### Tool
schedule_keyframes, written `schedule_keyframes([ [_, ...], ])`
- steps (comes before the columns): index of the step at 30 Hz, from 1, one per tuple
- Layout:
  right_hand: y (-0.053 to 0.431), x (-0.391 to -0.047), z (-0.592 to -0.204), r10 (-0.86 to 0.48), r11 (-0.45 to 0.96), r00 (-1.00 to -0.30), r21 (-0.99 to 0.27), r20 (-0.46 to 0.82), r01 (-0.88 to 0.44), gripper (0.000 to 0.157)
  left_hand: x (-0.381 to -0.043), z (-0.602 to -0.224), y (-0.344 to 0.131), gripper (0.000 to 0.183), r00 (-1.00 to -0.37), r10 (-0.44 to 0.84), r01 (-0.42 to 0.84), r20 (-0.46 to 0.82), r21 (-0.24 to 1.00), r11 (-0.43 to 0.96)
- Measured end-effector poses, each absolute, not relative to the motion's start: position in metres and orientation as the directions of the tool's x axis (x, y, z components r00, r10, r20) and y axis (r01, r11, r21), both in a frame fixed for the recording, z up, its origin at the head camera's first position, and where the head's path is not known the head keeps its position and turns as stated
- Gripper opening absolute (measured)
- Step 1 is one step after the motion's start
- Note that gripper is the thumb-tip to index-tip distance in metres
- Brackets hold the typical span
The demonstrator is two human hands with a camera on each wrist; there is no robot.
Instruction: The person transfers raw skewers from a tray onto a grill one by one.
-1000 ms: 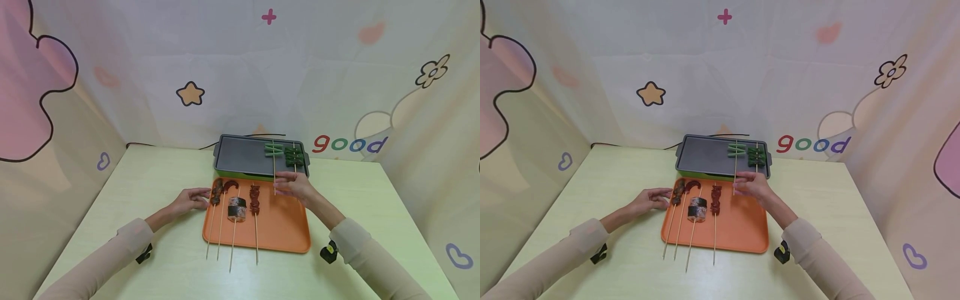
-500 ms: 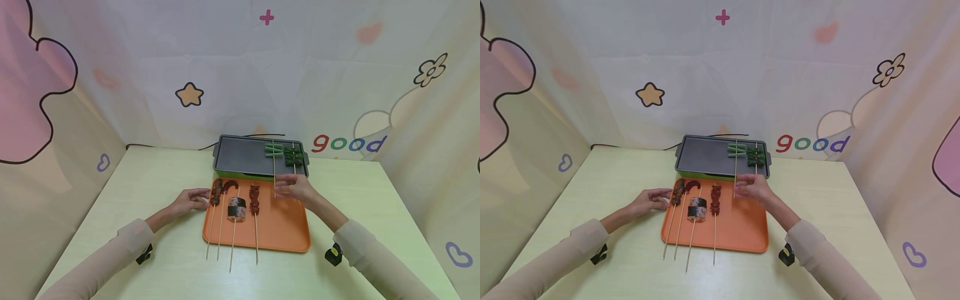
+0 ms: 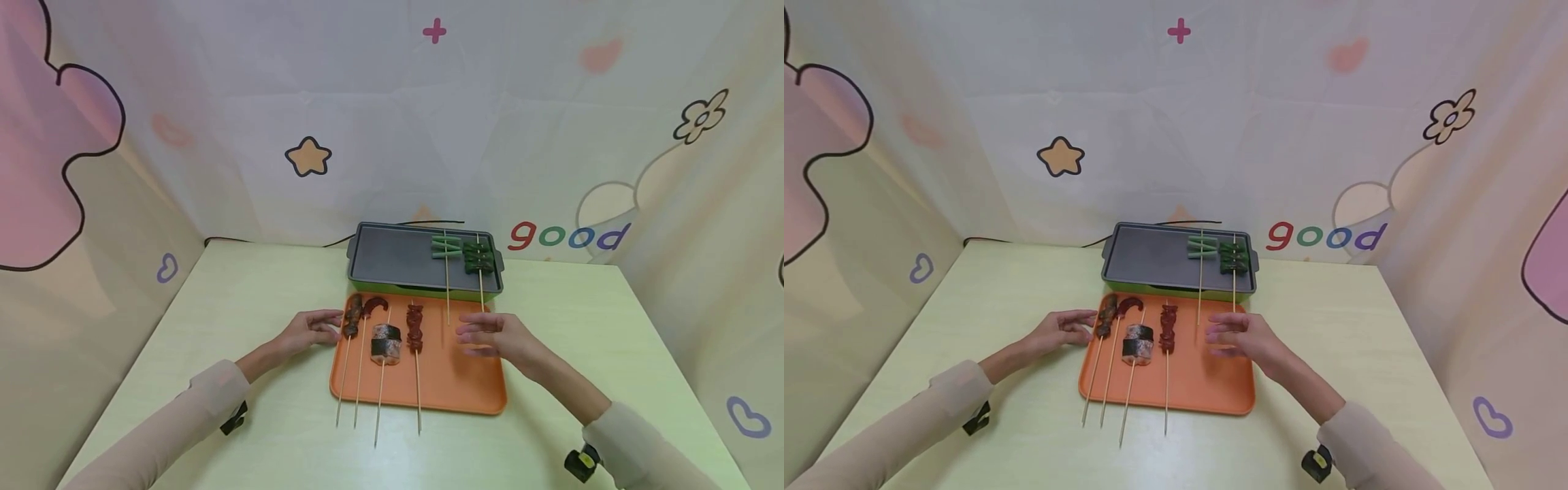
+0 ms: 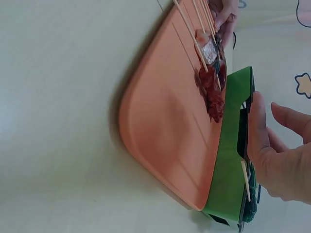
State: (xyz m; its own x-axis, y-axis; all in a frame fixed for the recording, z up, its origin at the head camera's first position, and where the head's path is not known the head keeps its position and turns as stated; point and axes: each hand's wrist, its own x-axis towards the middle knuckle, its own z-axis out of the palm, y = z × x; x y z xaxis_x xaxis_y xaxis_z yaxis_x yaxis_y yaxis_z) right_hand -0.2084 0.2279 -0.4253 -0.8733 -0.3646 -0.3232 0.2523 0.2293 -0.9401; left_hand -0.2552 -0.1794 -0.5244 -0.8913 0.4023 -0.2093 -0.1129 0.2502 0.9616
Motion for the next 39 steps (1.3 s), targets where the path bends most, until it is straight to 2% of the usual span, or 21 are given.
schedule_keyframes([
  [5, 0.229, -0.188, -0.436, -0.429, 0.184, -0.837, -0.94, -0.339, 0.286, 0.062, -0.256, -0.525, -0.18, 0.058, -0.893, 0.405, -0.101, -0.198, 0.964, 0.248],
  [13, 0.218, -0.147, -0.467, -0.519, 0.109, -0.743, -0.895, -0.422, 0.432, 0.059, -0.255, -0.528, -0.179, 0.058, -0.887, 0.421, -0.097, -0.191, 0.967, 0.235],
  [18, 0.205, -0.126, -0.481, -0.567, 0.051, -0.701, -0.868, -0.433, 0.494, 0.058, -0.254, -0.529, -0.181, 0.059, -0.885, 0.425, -0.098, -0.19, 0.969, 0.228],
  [25, 0.186, -0.118, -0.493, -0.559, 0.034, -0.712, -0.87, -0.425, 0.493, 0.053, -0.255, -0.528, -0.181, 0.058, -0.882, 0.433, -0.096, -0.185, 0.971, 0.219],
  [34, 0.165, -0.114, -0.494, -0.504, -0.009, -0.736, -0.85, -0.452, 0.527, 0.061, -0.255, -0.53, -0.183, 0.058, -0.884, 0.432, -0.09, -0.18, 0.971, 0.22],
  [39, 0.163, -0.113, -0.49, -0.485, -0.025, -0.747, -0.847, -0.455, 0.531, 0.057, -0.257, -0.529, -0.182, 0.059, -0.884, 0.433, -0.089, -0.178, 0.972, 0.218],
])
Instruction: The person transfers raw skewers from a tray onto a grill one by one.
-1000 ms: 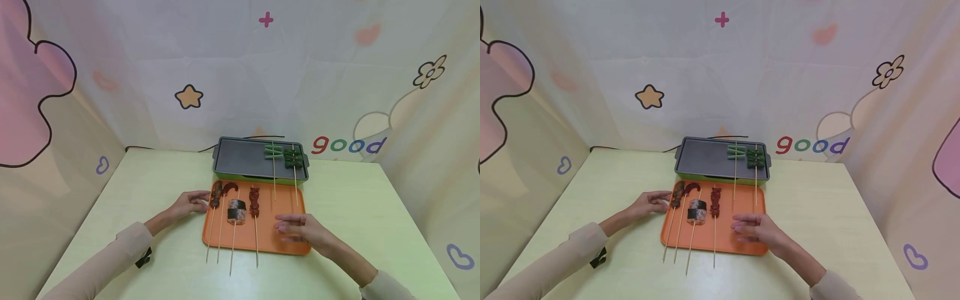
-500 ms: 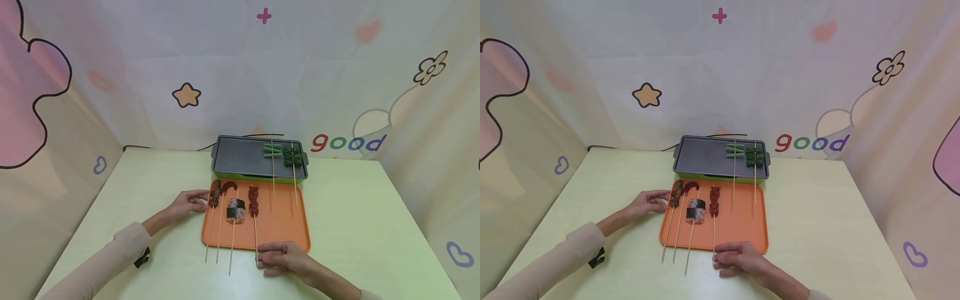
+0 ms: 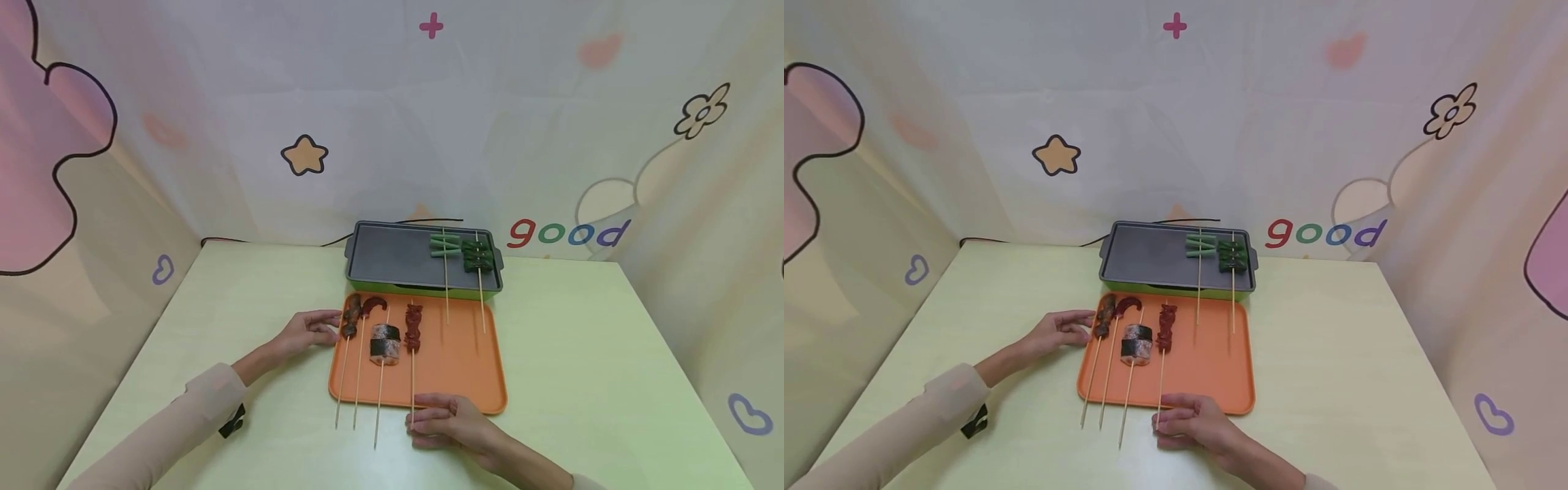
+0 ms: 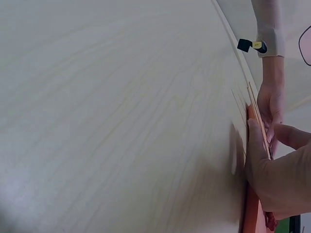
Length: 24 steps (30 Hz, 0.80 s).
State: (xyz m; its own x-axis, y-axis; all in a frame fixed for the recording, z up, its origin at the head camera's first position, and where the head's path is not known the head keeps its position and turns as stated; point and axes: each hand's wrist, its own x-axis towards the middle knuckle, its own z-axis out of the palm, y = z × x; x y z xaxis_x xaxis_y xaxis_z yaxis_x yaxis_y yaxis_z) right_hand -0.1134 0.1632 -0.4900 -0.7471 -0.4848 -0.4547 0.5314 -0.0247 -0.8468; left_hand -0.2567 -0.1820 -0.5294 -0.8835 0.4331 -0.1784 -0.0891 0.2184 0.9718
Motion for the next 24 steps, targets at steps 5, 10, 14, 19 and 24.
schedule_keyframes([
  [5, 0.165, -0.113, -0.485, -0.444, -0.028, -0.765, -0.846, -0.467, 0.532, 0.061, -0.257, -0.528, -0.181, 0.058, -0.884, 0.429, -0.097, -0.186, 0.97, 0.223],
  [10, 0.168, -0.116, -0.482, -0.433, -0.064, -0.771, -0.837, -0.466, 0.543, 0.064, -0.257, -0.525, -0.181, 0.058, -0.887, 0.424, -0.094, -0.183, 0.971, 0.22],
  [14, 0.17, -0.12, -0.483, -0.442, -0.082, -0.767, -0.83, -0.465, 0.551, 0.064, -0.258, -0.525, -0.181, 0.058, -0.888, 0.421, -0.099, -0.184, 0.971, 0.216],
  [19, 0.172, -0.123, -0.485, -0.459, -0.088, -0.76, -0.827, -0.461, 0.555, 0.067, -0.259, -0.529, -0.18, 0.057, -0.888, 0.419, -0.103, -0.187, 0.971, 0.217],
  [24, 0.174, -0.124, -0.487, -0.474, -0.09, -0.758, -0.831, -0.449, 0.548, 0.068, -0.257, -0.528, -0.18, 0.057, -0.887, 0.423, -0.103, -0.186, 0.972, 0.211],
])
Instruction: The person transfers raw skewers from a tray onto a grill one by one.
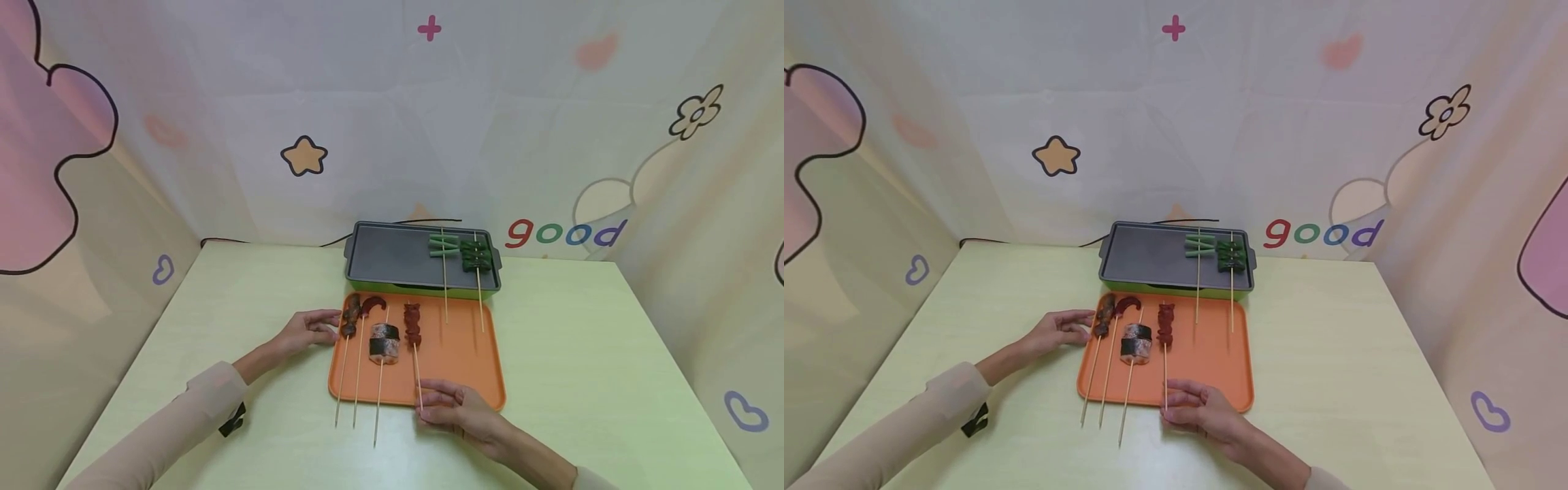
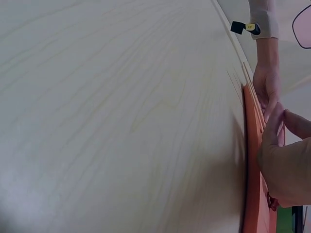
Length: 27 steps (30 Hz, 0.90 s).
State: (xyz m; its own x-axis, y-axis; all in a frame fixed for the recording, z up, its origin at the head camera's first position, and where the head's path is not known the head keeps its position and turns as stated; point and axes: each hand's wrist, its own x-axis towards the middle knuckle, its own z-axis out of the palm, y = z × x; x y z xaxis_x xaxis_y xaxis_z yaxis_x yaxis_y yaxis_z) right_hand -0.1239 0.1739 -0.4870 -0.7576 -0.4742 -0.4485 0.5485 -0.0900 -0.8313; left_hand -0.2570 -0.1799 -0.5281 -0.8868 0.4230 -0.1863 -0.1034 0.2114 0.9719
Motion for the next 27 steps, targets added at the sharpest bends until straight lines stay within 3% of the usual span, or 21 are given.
schedule_keyframes([
  [8, 0.179, -0.122, -0.488, -0.501, -0.043, -0.758, -0.863, -0.417, 0.503, 0.067, -0.254, -0.527, -0.185, 0.06, -0.877, 0.468, -0.038, -0.107, 0.987, 0.155],
  [18, 0.183, -0.118, -0.481, -0.575, -0.045, -0.76, -0.916, -0.303, 0.399, 0.066, -0.254, -0.527, -0.182, 0.058, -0.887, 0.429, -0.092, -0.171, 0.976, 0.199],
  [27, 0.179, -0.126, -0.478, -0.562, -0.024, -0.798, -0.96, -0.218, 0.279, 0.069, -0.256, -0.526, -0.18, 0.058, -0.891, 0.416, -0.093, -0.181, 0.97, 0.224],
])
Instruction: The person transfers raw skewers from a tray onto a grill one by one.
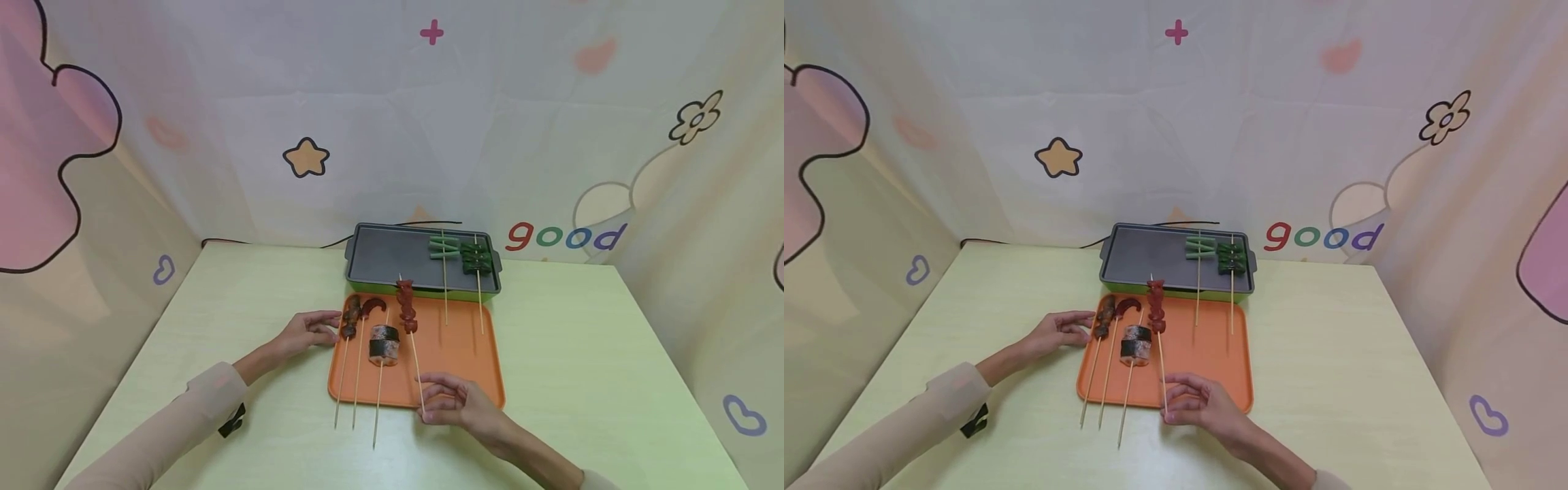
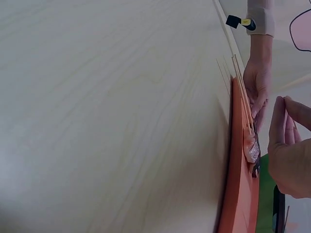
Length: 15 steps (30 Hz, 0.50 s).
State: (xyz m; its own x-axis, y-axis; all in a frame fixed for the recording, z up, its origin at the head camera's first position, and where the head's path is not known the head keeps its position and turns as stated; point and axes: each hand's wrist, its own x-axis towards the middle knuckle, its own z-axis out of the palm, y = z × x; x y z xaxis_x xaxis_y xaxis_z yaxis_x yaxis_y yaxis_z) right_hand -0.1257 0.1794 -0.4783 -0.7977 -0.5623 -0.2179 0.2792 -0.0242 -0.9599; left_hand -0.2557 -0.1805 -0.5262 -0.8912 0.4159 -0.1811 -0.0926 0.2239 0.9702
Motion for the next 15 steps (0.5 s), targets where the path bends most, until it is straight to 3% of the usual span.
schedule_keyframes([
  [15, 0.164, -0.175, -0.449, -0.442, 0.081, -0.879, -0.984, -0.178, 0.158, 0.066, -0.256, -0.529, -0.182, 0.058, -0.893, 0.415, -0.095, -0.174, 0.974, 0.205],
])
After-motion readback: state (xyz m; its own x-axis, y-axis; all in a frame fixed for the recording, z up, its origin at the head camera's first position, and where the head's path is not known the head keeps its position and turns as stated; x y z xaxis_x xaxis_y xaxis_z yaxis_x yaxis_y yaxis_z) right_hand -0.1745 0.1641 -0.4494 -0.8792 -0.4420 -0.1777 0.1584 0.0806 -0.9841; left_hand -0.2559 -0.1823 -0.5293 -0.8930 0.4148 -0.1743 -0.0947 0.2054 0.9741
